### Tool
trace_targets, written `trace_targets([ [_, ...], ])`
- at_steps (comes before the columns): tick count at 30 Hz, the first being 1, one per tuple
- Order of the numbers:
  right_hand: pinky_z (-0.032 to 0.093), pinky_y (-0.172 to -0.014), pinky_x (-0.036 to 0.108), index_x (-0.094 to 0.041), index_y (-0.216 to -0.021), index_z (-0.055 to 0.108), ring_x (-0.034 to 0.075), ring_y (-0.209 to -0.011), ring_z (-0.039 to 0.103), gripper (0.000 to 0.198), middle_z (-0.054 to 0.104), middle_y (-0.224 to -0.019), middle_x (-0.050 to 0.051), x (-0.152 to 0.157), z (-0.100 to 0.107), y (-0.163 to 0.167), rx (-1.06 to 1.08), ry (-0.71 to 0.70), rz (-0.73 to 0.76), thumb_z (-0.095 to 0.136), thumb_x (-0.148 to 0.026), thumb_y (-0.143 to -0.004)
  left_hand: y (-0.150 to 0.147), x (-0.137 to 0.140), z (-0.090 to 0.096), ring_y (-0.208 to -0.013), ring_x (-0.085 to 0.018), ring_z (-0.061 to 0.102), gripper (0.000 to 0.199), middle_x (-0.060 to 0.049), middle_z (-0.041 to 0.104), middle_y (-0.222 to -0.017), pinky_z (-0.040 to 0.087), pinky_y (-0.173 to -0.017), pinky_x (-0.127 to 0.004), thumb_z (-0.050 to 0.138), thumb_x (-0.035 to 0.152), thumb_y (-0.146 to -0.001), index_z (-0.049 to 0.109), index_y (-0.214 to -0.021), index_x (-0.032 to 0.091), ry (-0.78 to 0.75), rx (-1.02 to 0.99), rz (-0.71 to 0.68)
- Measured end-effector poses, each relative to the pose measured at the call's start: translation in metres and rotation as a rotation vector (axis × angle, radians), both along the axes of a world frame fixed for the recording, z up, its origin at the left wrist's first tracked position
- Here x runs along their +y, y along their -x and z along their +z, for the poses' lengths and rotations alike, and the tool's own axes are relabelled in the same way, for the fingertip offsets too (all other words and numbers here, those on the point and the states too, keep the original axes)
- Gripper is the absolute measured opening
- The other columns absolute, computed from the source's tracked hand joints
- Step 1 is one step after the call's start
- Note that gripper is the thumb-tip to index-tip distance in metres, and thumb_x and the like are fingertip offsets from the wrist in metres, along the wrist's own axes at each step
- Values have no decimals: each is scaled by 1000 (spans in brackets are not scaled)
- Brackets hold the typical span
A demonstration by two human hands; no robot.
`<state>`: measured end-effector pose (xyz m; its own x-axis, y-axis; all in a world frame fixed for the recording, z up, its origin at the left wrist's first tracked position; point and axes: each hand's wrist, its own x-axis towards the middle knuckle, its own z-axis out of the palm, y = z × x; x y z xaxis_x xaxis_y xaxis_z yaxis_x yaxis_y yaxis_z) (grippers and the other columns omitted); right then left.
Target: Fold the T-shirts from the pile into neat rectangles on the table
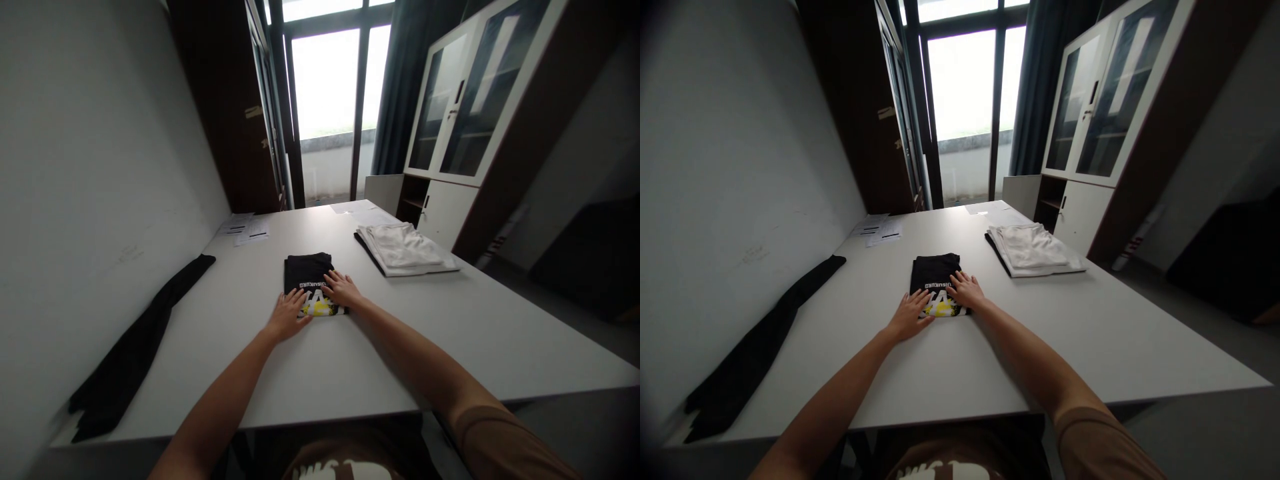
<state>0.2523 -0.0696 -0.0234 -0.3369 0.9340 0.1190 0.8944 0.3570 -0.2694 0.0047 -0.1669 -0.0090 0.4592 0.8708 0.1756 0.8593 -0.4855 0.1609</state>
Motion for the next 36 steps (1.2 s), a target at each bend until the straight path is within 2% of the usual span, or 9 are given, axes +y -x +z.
trace_targets([
  [3, 17, -123, 54, -21, -157, 41, 31, -155, 21, 64, 29, -165, 14, 0, -1, -2, 11, -23, -36, 40, -56, -103, -3, 0, 2, -154, -28, 26, 55, -6, 37, -163, 18, -124, -55, 43, 43, -104, 40, -156, 26, -33, 19, -32],
  [6, 15, -124, 53, -21, -157, 41, 29, -155, 21, 62, 26, -167, 12, -6, 3, 0, 27, -110, 19, 40, -52, -103, -6, 0, 7, -153, -27, 28, 49, -5, 40, -162, 19, -124, -54, 38, 33, -106, 43, -154, 26, -56, 59, -62],
  [12, 13, -126, 45, -20, -159, 37, 24, -156, 17, 59, 15, -170, 8, -18, 19, 6, 86, -329, 145, 39, -42, -105, -8, -9, 23, -143, -26, 45, 48, -8, 45, -159, 31, -119, -46, 39, 32, -105, 47, -151, 23, -44, 78, -136],
  [17, 15, -125, 50, -25, -148, 54, 25, -152, 29, 50, 42, -160, 8, -12, 10, 0, 45, -156, 166, 43, -45, -104, -9, -19, 42, -126, -25, 60, 42, -9, 63, -141, 42, -110, -40, 36, 35, -107, 61, -138, 22, -11, 75, -242],
  [19, 15, -125, 51, -26, -146, 56, 25, -151, 31, 48, 47, -157, 8, -8, 5, -3, 53, -131, 131, 43, -46, -104, -8, -22, 48, -123, -25, 62, 42, -8, 66, -136, 43, -108, -39, 35, 35, -107, 65, -133, 22, 11, 76, -263],
  [25, 20, -124, 51, -24, -152, 49, 27, -152, 29, 54, 36, -163, 10, -7, 5, -5, 68, -210, 96, 43, -48, -104, -7, -22, 55, -117, -22, 65, 36, -6, 68, -133, 47, -105, -35, 41, 32, -106, 69, -127, 22, 10, 49, -286],
  [29, 23, -124, 49, -21, -156, 42, 27, -154, 25, 57, 30, -166, 10, -9, 10, -3, 127, -334, 58, 38, -46, -105, -5, -20, 56, -115, -20, 66, 32, -4, 71, -129, 47, -103, -33, 45, 28, -106, 71, -122, 22, 10, 10, -319],
  [32, 24, -124, 50, -25, -157, 41, 27, -153, 27, 58, 30, -166, 9, -11, 11, -3, 96, -296, 114, 39, -48, -104, -4, -23, 61, -111, -20, 68, 31, -3, 74, -123, 48, -100, -32, 46, 33, -106, 73, -118, 24, 29, -26, -378],
  [36, 22, -125, 50, -24, -162, 31, 27, -155, 20, 63, 21, -169, 8, -13, 13, -1, 107, -309, 106, 39, -50, -104, -4, -30, 71, -104, -19, 70, 33, -4, 76, -114, 48, -96, -29, 48, 39, -105, 77, -109, 25, 99, -87, -486],
])
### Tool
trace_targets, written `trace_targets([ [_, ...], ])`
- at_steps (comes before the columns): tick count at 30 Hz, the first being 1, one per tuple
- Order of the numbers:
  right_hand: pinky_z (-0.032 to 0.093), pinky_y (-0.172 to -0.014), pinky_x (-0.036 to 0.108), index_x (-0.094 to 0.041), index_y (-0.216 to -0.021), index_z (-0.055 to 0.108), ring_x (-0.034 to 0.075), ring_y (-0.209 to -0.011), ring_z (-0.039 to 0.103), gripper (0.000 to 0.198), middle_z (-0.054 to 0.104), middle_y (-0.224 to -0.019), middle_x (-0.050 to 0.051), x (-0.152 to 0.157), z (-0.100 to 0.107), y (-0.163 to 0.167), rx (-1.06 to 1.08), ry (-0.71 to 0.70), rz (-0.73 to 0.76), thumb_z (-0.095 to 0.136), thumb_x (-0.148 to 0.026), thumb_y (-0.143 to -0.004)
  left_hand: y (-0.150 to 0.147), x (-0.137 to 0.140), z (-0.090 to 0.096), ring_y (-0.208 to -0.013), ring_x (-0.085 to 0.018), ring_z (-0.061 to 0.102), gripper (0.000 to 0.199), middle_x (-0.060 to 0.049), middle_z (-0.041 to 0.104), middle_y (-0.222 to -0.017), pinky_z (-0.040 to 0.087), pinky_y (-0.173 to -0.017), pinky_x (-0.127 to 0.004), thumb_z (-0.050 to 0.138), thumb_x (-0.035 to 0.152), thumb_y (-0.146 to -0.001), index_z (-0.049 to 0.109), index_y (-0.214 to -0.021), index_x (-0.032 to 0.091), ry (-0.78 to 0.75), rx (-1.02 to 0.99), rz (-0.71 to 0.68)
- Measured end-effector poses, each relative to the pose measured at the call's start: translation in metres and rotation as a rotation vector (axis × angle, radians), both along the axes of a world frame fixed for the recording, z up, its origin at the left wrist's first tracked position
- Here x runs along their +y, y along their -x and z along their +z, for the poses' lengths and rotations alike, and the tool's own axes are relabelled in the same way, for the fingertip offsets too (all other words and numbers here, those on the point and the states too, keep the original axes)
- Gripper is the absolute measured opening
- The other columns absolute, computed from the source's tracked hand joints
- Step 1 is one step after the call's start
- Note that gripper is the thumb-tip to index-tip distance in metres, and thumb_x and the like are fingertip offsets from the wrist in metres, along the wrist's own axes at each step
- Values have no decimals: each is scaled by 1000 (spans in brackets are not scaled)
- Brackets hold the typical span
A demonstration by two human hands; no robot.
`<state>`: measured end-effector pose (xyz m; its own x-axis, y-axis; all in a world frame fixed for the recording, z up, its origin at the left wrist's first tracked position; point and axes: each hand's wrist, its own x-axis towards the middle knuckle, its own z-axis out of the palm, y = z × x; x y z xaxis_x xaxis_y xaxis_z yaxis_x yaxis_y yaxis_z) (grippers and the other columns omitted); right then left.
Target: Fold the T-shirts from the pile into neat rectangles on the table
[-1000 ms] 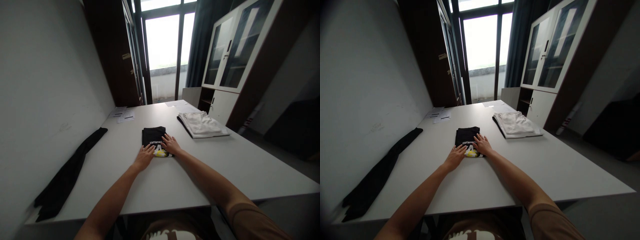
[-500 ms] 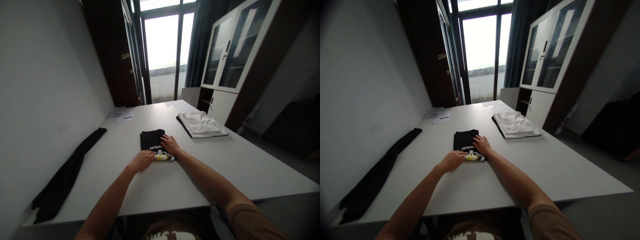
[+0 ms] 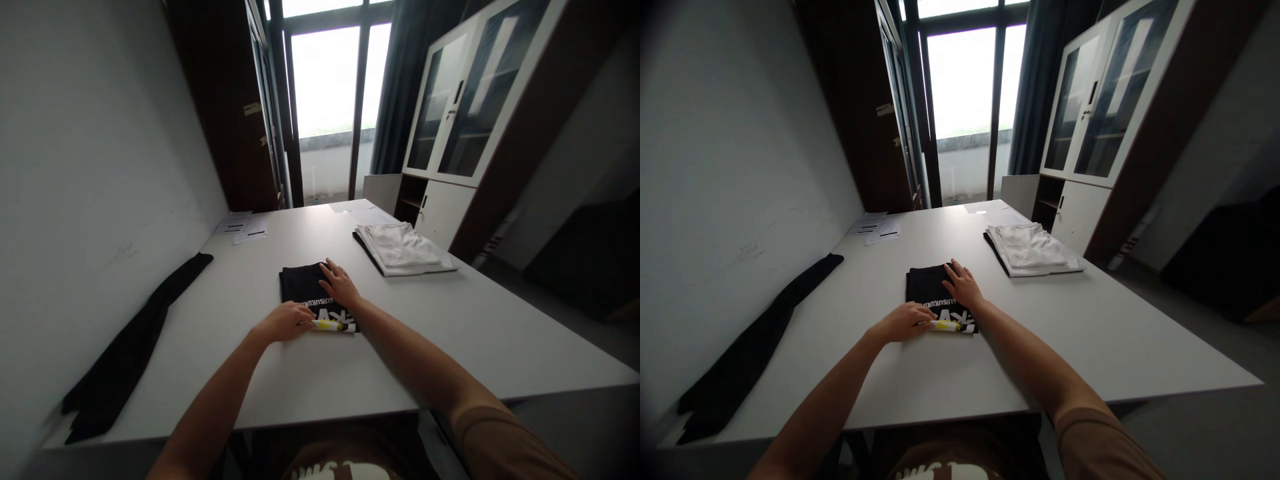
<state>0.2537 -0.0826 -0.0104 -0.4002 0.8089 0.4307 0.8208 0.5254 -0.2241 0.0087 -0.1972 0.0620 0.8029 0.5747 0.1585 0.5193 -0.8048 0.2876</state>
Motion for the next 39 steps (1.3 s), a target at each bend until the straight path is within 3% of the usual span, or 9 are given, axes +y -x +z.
trace_targets([
  [4, 18, -126, 48, -25, -160, 35, 26, -155, 20, 63, 26, -167, 6, -3, 1, 3, -84, 86, 109, 40, -53, -104, -5, -2, -1, -95, -18, 69, 35, -3, 77, -106, 49, -92, -30, 48, 44, -105, 78, -108, 25, 61, -57, -28],
  [8, 15, -127, 49, -25, -160, 34, 26, -156, 17, 65, 23, -168, 6, -7, 1, 8, -125, 114, 188, 42, -54, -103, -6, 7, -23, -117, -25, 60, 34, -7, 72, -120, 44, -107, -40, 51, 45, -102, 74, -118, 25, -110, -99, 196],
  [10, 13, -127, 49, -24, -161, 34, 26, -156, 16, 66, 22, -168, 6, -9, 1, 11, -127, 100, 209, 42, -55, -103, -3, 13, -37, -131, -28, 51, 40, -10, 64, -136, 38, -114, -45, 55, 46, -100, 68, -131, 24, -169, -63, 316],
  [13, 13, -127, 48, -24, -159, 37, 26, -156, 19, 67, 27, -166, 7, -12, -1, 14, -163, 184, 203, 38, -60, -102, 5, 24, -57, -146, -31, 37, 57, -11, 47, -156, 30, -120, -51, 52, 51, -100, 52, -149, 22, -137, 31, 461],
  [17, 13, -127, 47, -23, -160, 36, 25, -156, 17, 71, 25, -167, 7, -11, -4, 14, -164, 217, 134, 32, -65, -102, 13, 35, -71, -154, -31, 24, 63, -6, 31, -166, 22, -123, -55, 39, 59, -103, 42, -156, 27, -61, 113, 543],
  [29, 13, -126, 48, -24, -159, 37, 26, -157, 13, 71, 21, -169, 7, -4, -9, 12, -152, 206, 32, 32, -65, -102, 15, 45, -80, -156, -32, 16, 70, -5, 18, -170, 18, -123, -57, 30, 67, -102, 32, -161, 30, -13, 148, 673],
  [39, 15, -125, 49, -26, -155, 45, 27, -155, 22, 65, 32, -165, 8, -4, -9, 13, -129, 239, 30, 35, -62, -102, 15, 44, -85, -157, -34, 12, 66, -6, 24, -169, 17, -123, -58, 37, 63, -101, 39, -158, 30, -50, 97, 690],
])
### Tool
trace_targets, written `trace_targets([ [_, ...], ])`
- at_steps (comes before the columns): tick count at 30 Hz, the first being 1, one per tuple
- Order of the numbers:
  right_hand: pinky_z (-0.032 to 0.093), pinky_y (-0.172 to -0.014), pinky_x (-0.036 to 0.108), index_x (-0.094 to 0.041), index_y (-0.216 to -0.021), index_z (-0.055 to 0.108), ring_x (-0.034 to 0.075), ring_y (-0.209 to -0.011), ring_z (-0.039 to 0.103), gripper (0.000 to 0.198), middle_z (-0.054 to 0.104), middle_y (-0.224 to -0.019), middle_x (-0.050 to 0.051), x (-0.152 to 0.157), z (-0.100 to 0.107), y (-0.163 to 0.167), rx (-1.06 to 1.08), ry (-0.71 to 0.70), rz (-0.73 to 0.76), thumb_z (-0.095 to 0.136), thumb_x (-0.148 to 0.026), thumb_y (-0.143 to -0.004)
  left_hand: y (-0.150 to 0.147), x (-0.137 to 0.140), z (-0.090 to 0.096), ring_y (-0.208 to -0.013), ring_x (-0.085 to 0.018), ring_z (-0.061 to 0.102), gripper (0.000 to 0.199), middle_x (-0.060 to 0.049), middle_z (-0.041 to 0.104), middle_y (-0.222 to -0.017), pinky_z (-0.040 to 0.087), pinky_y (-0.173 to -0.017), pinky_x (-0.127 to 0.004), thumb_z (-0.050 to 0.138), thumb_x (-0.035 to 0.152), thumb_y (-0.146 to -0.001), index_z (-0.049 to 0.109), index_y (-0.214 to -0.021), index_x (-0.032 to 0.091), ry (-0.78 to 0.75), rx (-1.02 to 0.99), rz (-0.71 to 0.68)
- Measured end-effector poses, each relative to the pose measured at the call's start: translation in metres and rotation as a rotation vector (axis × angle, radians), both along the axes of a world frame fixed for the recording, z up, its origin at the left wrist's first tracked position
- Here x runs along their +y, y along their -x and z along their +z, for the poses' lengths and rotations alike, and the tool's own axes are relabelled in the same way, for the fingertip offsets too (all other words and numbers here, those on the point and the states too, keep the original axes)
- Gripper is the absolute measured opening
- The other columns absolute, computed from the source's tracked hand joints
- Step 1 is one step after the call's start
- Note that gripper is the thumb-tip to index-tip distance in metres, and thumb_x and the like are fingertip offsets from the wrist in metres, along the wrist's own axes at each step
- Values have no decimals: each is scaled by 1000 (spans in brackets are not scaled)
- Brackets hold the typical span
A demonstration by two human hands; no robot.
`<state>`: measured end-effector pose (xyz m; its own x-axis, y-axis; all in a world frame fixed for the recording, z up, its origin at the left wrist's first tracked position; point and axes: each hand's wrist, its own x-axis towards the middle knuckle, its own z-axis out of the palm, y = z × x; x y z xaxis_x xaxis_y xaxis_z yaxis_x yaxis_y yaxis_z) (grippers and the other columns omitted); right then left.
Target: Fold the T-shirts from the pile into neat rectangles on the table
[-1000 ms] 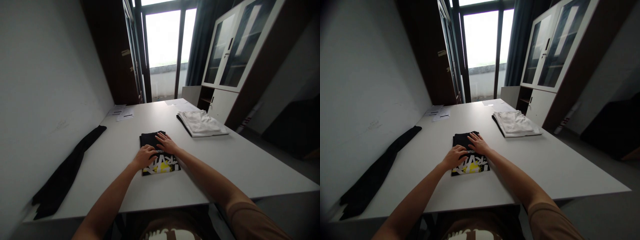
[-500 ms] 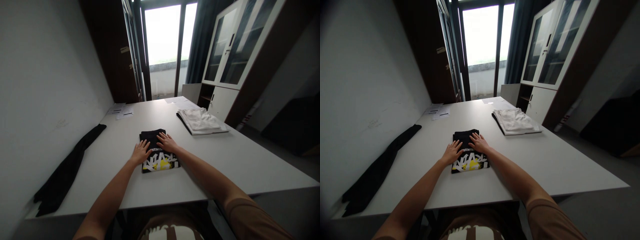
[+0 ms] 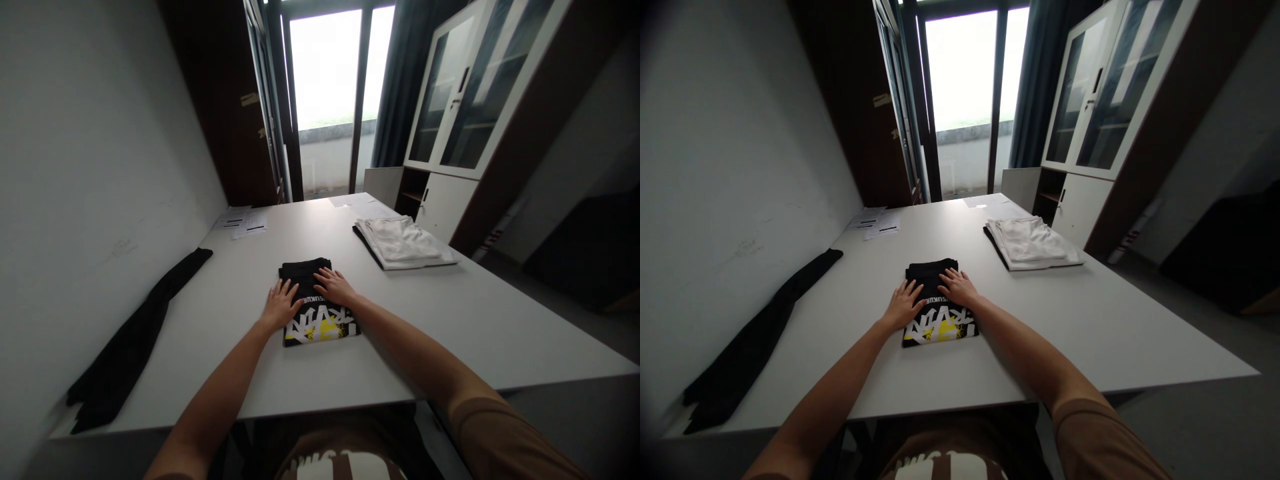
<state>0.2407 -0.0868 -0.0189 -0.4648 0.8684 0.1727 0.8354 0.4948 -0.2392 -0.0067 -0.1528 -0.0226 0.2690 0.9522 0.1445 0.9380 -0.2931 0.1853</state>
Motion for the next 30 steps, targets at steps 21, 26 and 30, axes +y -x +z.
trace_targets([
  [21, 13, -125, 51, -31, -157, 40, 27, -156, 16, 65, 27, -167, 5, 13, -2, -1, 5, 81, -1, 37, -64, -101, 0, 0, 2, -152, -33, 28, 61, -11, 31, -166, 24, -121, -55, 42, 56, -102, 42, -155, 26, -6, -15, -28],
  [26, 14, -125, 49, -29, -158, 38, 28, -157, 14, 70, 22, -169, 5, 24, -2, 0, 8, 98, -39, 36, -68, -100, -5, 0, 5, -149, -31, 33, 56, -10, 39, -162, 25, -122, -53, 45, 52, -102, 49, -151, 25, -52, -48, -3],
  [30, 13, -125, 50, -27, -159, 38, 30, -157, 9, 75, 17, -170, 7, 33, -3, 0, 12, 110, -95, 36, -70, -98, -8, 1, 5, -149, -30, 32, 53, -11, 41, -160, 25, -123, -51, 47, 47, -101, 51, -149, 23, -88, -73, -10],
])
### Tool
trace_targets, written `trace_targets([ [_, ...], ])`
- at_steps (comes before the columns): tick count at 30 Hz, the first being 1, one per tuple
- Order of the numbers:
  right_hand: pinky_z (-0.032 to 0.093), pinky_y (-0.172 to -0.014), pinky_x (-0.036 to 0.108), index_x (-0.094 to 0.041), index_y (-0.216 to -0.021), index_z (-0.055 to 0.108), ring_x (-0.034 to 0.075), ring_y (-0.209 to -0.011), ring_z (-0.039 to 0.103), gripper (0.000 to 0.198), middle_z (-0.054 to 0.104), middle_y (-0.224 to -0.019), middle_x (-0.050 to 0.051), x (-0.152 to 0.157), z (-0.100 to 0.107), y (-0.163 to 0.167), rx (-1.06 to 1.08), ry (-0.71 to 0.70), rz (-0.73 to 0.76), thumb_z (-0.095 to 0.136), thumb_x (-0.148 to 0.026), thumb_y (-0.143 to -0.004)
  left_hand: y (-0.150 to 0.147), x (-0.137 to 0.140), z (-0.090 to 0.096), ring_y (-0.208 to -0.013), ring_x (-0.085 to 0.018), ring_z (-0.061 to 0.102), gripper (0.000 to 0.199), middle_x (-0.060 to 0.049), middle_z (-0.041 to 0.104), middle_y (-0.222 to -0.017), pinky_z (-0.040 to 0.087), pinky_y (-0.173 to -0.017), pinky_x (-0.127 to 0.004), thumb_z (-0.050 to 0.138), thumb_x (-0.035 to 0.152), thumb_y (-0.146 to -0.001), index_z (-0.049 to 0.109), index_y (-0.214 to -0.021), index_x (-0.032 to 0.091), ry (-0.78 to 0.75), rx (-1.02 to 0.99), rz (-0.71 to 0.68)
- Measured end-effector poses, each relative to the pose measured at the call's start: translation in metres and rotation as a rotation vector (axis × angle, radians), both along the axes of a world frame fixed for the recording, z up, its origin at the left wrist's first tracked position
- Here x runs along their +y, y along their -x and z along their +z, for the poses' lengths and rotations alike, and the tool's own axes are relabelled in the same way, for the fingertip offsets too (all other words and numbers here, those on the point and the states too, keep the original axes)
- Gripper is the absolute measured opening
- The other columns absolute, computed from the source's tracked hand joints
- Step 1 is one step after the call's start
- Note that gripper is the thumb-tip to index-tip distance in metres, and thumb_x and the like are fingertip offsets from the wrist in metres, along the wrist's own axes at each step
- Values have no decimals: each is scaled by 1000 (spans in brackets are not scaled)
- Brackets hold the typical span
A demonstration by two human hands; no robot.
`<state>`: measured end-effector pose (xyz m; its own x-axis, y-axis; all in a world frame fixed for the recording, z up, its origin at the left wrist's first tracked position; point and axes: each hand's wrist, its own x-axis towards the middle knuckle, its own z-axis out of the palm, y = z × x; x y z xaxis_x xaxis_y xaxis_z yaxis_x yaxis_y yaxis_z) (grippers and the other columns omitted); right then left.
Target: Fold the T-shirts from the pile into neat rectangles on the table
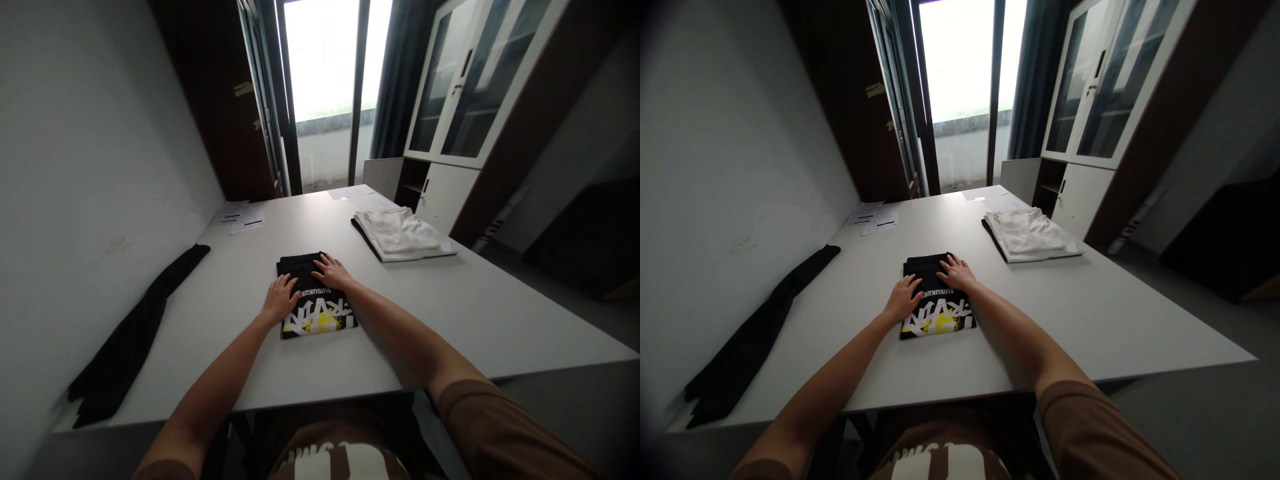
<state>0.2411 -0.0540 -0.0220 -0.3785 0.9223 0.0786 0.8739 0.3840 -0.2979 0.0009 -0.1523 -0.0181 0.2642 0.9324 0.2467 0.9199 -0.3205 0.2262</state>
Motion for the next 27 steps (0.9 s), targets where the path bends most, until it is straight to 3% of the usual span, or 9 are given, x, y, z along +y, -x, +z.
trace_targets([
  [8, 15, -124, 53, -26, -159, 38, 31, -156, 15, 74, 22, -169, 7, 7, -1, 0, -11, -18, -21, 35, -68, -98, 2, -2, 0, -149, -28, 33, 51, -10, 42, -160, 24, -124, -50, 48, 45, -102, 53, -146, 22, 0, -23, -36],
  [19, 29, -122, 46, -22, -146, 57, 29, -153, 26, 55, 39, -161, 10, -22, 0, -7, 83, -152, -47, 46, -52, -100, 3, -10, 11, -148, -29, 37, 46, -10, 45, -158, 29, -123, -51, 55, 38, -99, 57, -143, 22, 6, -82, -88],
  [24, 29, -123, 45, -23, -146, 56, 29, -153, 27, 55, 39, -161, 10, -31, -6, -8, 107, -162, 11, 47, -52, -101, 0, -18, 23, -139, -23, 48, 30, -5, 60, -144, 39, -120, -46, 50, 26, -99, 71, -120, 25, -51, -307, -141],
  [27, 28, -123, 47, -24, -147, 55, 29, -153, 25, 56, 37, -162, 8, -33, -6, -6, 115, -131, 12, 45, -53, -101, -1, -21, 32, -131, -21, 55, 28, -2, 67, -133, 43, -117, -44, 48, 24, -100, 73, -109, 26, -134, -413, -105],
])
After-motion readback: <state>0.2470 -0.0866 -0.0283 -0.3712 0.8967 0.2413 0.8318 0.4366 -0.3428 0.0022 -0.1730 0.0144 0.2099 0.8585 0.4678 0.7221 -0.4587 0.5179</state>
